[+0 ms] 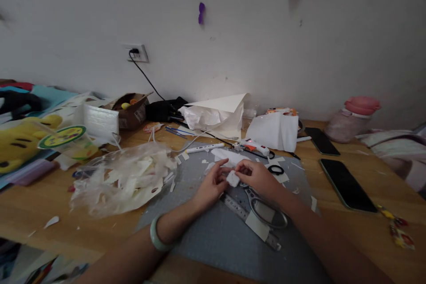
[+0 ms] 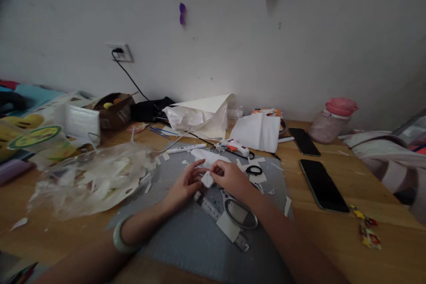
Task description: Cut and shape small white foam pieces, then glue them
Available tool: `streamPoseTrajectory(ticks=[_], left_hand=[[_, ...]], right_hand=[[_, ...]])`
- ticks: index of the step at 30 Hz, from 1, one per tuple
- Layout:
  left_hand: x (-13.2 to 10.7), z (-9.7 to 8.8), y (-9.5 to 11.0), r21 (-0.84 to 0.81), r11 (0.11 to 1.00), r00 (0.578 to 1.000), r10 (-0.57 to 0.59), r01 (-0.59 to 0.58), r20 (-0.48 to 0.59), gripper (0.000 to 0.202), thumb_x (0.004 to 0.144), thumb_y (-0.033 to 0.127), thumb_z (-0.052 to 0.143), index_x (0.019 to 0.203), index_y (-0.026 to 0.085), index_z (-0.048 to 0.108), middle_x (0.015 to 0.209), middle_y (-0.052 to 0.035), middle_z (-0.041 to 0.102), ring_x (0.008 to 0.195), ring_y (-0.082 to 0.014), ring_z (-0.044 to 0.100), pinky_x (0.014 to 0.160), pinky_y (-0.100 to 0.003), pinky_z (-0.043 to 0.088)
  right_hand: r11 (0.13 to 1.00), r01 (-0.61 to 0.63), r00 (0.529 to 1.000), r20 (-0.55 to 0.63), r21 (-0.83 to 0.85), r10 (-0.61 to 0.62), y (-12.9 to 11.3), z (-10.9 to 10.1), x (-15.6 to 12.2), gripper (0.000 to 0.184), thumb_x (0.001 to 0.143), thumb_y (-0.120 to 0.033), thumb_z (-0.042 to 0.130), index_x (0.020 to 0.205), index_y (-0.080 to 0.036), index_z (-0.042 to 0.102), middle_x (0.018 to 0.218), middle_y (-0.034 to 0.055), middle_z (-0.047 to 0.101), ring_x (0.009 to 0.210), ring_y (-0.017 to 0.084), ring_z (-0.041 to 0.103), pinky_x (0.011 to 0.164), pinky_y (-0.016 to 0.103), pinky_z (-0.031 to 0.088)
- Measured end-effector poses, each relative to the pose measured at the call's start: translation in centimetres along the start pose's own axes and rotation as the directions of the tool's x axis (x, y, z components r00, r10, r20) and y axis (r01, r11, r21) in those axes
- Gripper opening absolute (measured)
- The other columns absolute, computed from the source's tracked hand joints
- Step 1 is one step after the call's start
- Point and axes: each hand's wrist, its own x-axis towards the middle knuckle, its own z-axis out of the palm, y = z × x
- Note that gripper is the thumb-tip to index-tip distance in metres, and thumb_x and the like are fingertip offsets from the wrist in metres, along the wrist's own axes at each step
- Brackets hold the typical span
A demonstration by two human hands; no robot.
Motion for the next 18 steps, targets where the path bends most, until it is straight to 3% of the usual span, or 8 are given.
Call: streamPoseTrajectory(ticks=[5,10,18], left_hand=[[0.09,0.09,0.44,0.049,0.996,0.997,-0.080,0.081,-0.023,0.033,0.070,0.033,0.063,0.098,0.017,0.057,0.075,-0.0007,0.063,0.062,-0.0135,0.056,0.060,-0.026,0.042],[0.41,0.09,-0.01,0.033,0.996,0.996,-0.088,0.087,0.018,0.035,0.060,0.042,0.074,0.078,0.017,0.058,0.066,0.0024,0.060,0.058,-0.0119,0.054,0.057,-0.024,0.041],[0.42,0.10,-0.07,0.035,0.997,0.998,-0.062,0.062,-0.015,0.038,0.058,0.046,0.076,0.073,0.017,0.057,0.061,0.0037,0.058,0.056,-0.0111,0.054,0.055,-0.022,0.039]], right_hand=[[0.999,0.034,0.999,0.003,0.003,-0.034,-0.16,-0.01,-0.05,0.007,0.079,-0.025,0.057,0.079,-0.018,0.059,0.068,-0.0014,0.061,0.063,0.012,0.055,0.058,0.024,0.040],[0.999,0.037,0.999,0.016,0.032,-0.037,-0.50,0.11,-0.17,0.010,0.079,-0.028,0.058,0.081,-0.018,0.060,0.071,-0.0007,0.062,0.064,0.012,0.056,0.061,0.024,0.042],[0.997,-0.032,0.999,0.041,0.064,0.029,0.20,0.29,0.01,0.010,0.075,-0.021,0.061,0.084,-0.018,0.058,0.068,-0.0017,0.058,0.063,0.012,0.054,0.060,0.024,0.042]])
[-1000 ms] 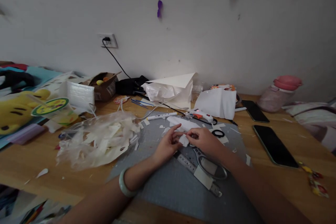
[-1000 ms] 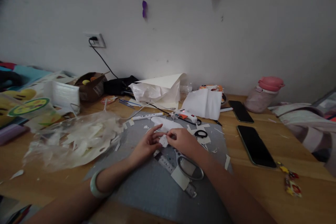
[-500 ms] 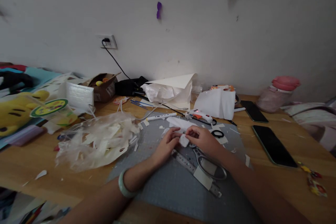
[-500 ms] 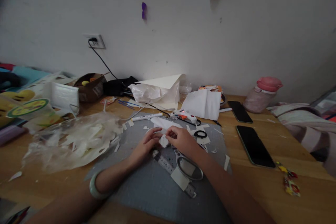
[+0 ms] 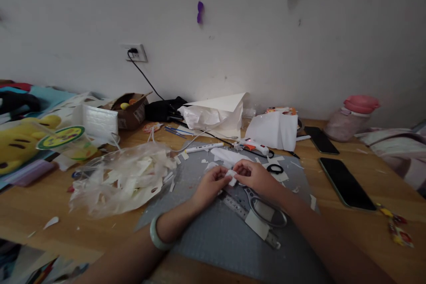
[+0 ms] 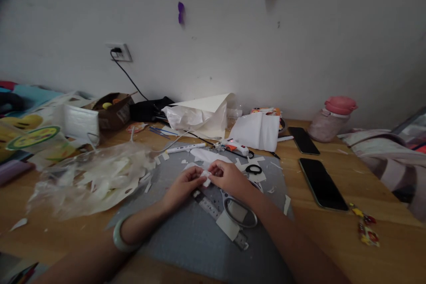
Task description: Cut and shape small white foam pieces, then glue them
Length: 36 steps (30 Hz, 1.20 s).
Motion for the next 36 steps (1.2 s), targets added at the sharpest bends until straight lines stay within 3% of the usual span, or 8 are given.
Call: streamPoseTrajectory(ticks=[6,11,19,30,36], left_hand=[[0.0,-0.1,-0.1,0.014,0.999,0.999,-0.037,0.037,0.011,0.036,0.060,0.041,0.076,0.076,0.017,0.054,0.062,0.0040,0.057,0.054,-0.0119,0.057,0.055,-0.023,0.039],[-0.3,-0.1,0.2,0.025,1.000,1.000,-0.003,0.003,0.001,0.041,0.065,0.044,0.072,0.088,0.020,0.049,0.057,0.0072,0.055,0.052,-0.0134,0.059,0.052,-0.022,0.039],[-0.5,0.0,0.4,0.037,0.999,1.000,0.008,-0.007,-0.014,0.040,0.065,0.048,0.070,0.084,0.019,0.051,0.059,0.0058,0.058,0.053,-0.0129,0.060,0.049,-0.021,0.036],[-0.4,0.0,0.5,0.042,0.998,0.999,0.044,-0.044,0.000,0.036,0.063,0.048,0.072,0.076,0.017,0.058,0.066,0.0024,0.060,0.054,-0.0118,0.057,0.052,-0.024,0.045],[-0.4,-0.1,0.5,0.039,0.998,0.999,0.041,-0.042,0.022,0.033,0.064,0.046,0.072,0.074,0.017,0.060,0.065,0.0026,0.059,0.053,-0.0102,0.053,0.052,-0.023,0.044]], right_hand=[[0.998,-0.057,0.998,-0.035,0.014,0.057,-0.8,-0.1,0.0,0.008,0.073,-0.018,0.062,0.079,-0.017,0.058,0.070,-0.0007,0.061,0.068,0.013,0.056,0.065,0.025,0.043],[0.999,-0.026,0.999,-0.029,-0.026,0.026,-0.8,-0.2,-0.1,0.006,0.074,-0.020,0.062,0.078,-0.017,0.059,0.069,-0.0011,0.061,0.066,0.013,0.056,0.063,0.025,0.042],[0.998,0.021,1.000,-0.020,-0.066,-0.022,-1.0,-0.2,-0.3,0.003,0.076,-0.020,0.061,0.076,-0.017,0.061,0.068,-0.0007,0.063,0.065,0.013,0.056,0.061,0.025,0.041],[0.996,0.050,0.999,-0.013,-0.068,-0.051,-0.6,0.0,-0.3,0.010,0.077,-0.023,0.062,0.086,-0.018,0.063,0.074,0.0012,0.066,0.070,0.014,0.059,0.066,0.026,0.045],[0.960,0.141,0.989,-0.010,-0.240,-0.148,-1.3,-0.1,-0.6,0.011,0.081,-0.026,0.059,0.087,-0.019,0.066,0.075,0.0011,0.066,0.064,0.013,0.056,0.061,0.025,0.042]])
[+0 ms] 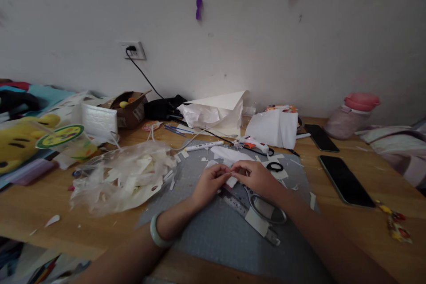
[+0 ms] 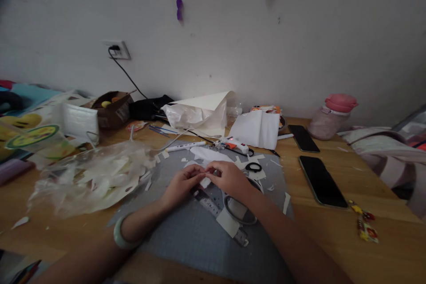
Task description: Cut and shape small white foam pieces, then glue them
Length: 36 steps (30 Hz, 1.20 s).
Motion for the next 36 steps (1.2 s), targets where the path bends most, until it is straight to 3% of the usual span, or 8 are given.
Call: streamPoseTrajectory(ticks=[5,9,16,23,27,29,33,36], left_hand=[[0.2,-0.2,-0.4,0.014,1.000,0.999,-0.016,0.016,-0.032,0.036,0.063,0.047,0.072,0.075,0.016,0.058,0.061,0.0032,0.058,0.050,-0.0100,0.053,0.050,-0.022,0.041],[0.2,-0.1,-0.3,0.003,1.000,0.999,-0.018,0.018,-0.028,0.039,0.062,0.049,0.073,0.077,0.016,0.058,0.064,0.0024,0.059,0.051,-0.0101,0.053,0.051,-0.023,0.041],[0.1,0.3,-0.1,-0.032,0.999,0.999,-0.032,0.032,-0.022,0.036,0.062,0.047,0.073,0.075,0.017,0.057,0.060,0.0044,0.057,0.049,-0.0089,0.049,0.050,-0.022,0.039],[0.1,0.2,0.0,-0.012,0.998,0.998,-0.056,0.055,-0.041,0.031,0.065,0.044,0.070,0.074,0.018,0.056,0.057,0.0041,0.056,0.051,-0.0115,0.051,0.051,-0.023,0.038],[0.2,0.2,0.0,-0.032,0.998,0.997,-0.058,0.057,-0.050,0.031,0.064,0.043,0.070,0.073,0.018,0.055,0.058,0.0038,0.057,0.051,-0.0110,0.051,0.051,-0.023,0.037],[0.2,0.2,0.0,-0.041,0.998,0.997,-0.060,0.057,-0.056,0.032,0.063,0.043,0.070,0.074,0.017,0.056,0.058,0.0038,0.058,0.051,-0.0103,0.050,0.051,-0.022,0.036],[0.2,0.2,0.0,-0.054,0.997,0.997,-0.060,0.057,-0.050,0.035,0.062,0.044,0.071,0.076,0.016,0.055,0.059,0.0036,0.059,0.052,-0.0100,0.052,0.052,-0.022,0.037],[0.1,0.2,-0.1,-0.074,0.996,0.997,-0.050,0.046,-0.056,0.040,0.062,0.044,0.072,0.085,0.017,0.053,0.059,0.0043,0.061,0.052,-0.0106,0.054,0.051,-0.022,0.038]], right_hand=[[0.986,0.151,0.988,-0.030,-0.075,-0.153,0.1,-0.1,0.0,0.012,0.083,-0.022,0.057,0.092,-0.019,0.066,0.093,0.0048,0.066,0.078,0.015,0.059,0.072,0.028,0.045],[0.969,0.229,0.973,-0.016,-0.098,-0.231,0.2,-0.1,-0.1,0.010,0.084,-0.020,0.055,0.088,-0.019,0.064,0.093,0.0053,0.065,0.089,0.017,0.059,0.080,0.031,0.045],[0.965,0.159,0.985,-0.028,-0.208,-0.168,-0.1,0.0,-0.1,0.011,0.083,-0.016,0.049,0.085,-0.018,0.059,0.089,0.0043,0.061,0.072,0.014,0.054,0.070,0.026,0.042],[0.970,0.104,0.972,-0.182,-0.219,-0.145,0.1,-0.1,-0.2,0.010,0.084,-0.019,0.045,0.080,-0.019,0.055,0.082,0.0031,0.059,0.069,0.014,0.052,0.067,0.026,0.040],[0.960,0.032,0.942,-0.312,-0.277,-0.121,0.2,-0.7,-0.1,0.012,0.083,-0.018,0.045,0.083,-0.018,0.058,0.080,0.0047,0.061,0.068,0.016,0.054,0.067,0.028,0.042],[0.943,0.024,0.922,-0.357,-0.333,-0.149,0.6,-1.2,0.1,0.015,0.082,-0.014,0.045,0.084,-0.018,0.060,0.082,0.0066,0.064,0.076,0.019,0.057,0.072,0.030,0.043],[0.904,0.087,0.908,-0.340,-0.418,-0.245,1.3,-1.9,0.3,0.034,0.071,0.000,0.040,0.088,-0.018,0.063,0.094,0.0078,0.069,0.098,0.022,0.057,0.086,0.036,0.039],[0.884,0.078,0.900,-0.349,-0.462,-0.262,1.1,-2.1,0.1,0.030,0.071,-0.001,0.042,0.078,-0.019,0.064,0.080,0.0047,0.069,0.084,0.020,0.059,0.082,0.035,0.037]])
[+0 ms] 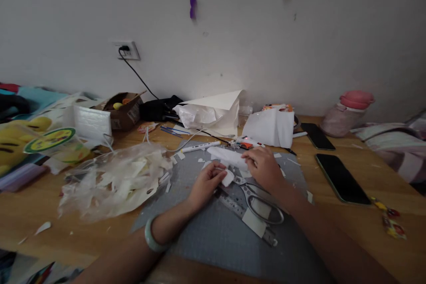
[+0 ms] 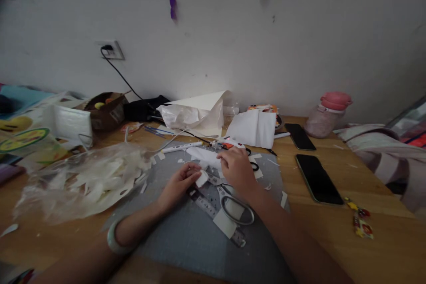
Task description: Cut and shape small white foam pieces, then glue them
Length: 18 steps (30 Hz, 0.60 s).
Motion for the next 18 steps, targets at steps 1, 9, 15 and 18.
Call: streamPoseTrajectory(ticks=[1,9,15,18], left_hand=[[0.0,0.0,0.0,-0.005,1.000,1.000,0.004,-0.004,-0.003,0.042,0.062,0.043,0.072,0.088,0.017,0.052,0.059,0.0046,0.061,0.052,-0.0108,0.054,0.051,-0.022,0.038],[-0.1,0.2,0.0,0.028,0.999,0.999,0.039,-0.039,0.005,0.041,0.065,0.044,0.070,0.090,0.018,0.050,0.058,0.0049,0.059,0.054,-0.0119,0.055,0.053,-0.022,0.038],[-0.2,0.1,-0.2,0.088,0.991,0.995,0.097,-0.100,0.030,0.033,0.069,0.041,0.066,0.089,0.018,0.052,0.064,0.0036,0.057,0.059,-0.0131,0.054,0.057,-0.025,0.040],[-0.2,-0.1,-0.2,0.172,0.970,0.985,0.173,-0.174,0.020,0.025,0.071,0.038,0.064,0.083,0.018,0.056,0.070,0.0012,0.058,0.065,-0.0138,0.054,0.061,-0.026,0.041]], right_hand=[[1.000,0.001,1.000,0.005,-0.018,-0.001,-0.2,-0.1,0.0,0.026,0.072,-0.003,0.044,0.072,-0.019,0.063,0.072,0.0031,0.068,0.076,0.019,0.059,0.079,0.035,0.037],[0.977,0.014,0.996,0.084,0.214,-0.033,-1.4,0.3,-0.3,0.011,0.080,-0.016,0.054,0.081,-0.019,0.064,0.078,0.0023,0.069,0.078,0.016,0.061,0.078,0.031,0.039],[0.940,0.048,0.987,0.127,0.338,-0.096,-1.4,1.0,-0.4,0.006,0.081,-0.019,0.059,0.079,-0.019,0.064,0.079,0.0019,0.068,0.077,0.015,0.060,0.076,0.030,0.042],[0.931,0.024,0.984,0.154,0.365,-0.086,-1.4,1.2,-0.4,0.007,0.082,-0.019,0.059,0.078,-0.018,0.064,0.076,0.0021,0.067,0.073,0.014,0.060,0.073,0.028,0.043]])
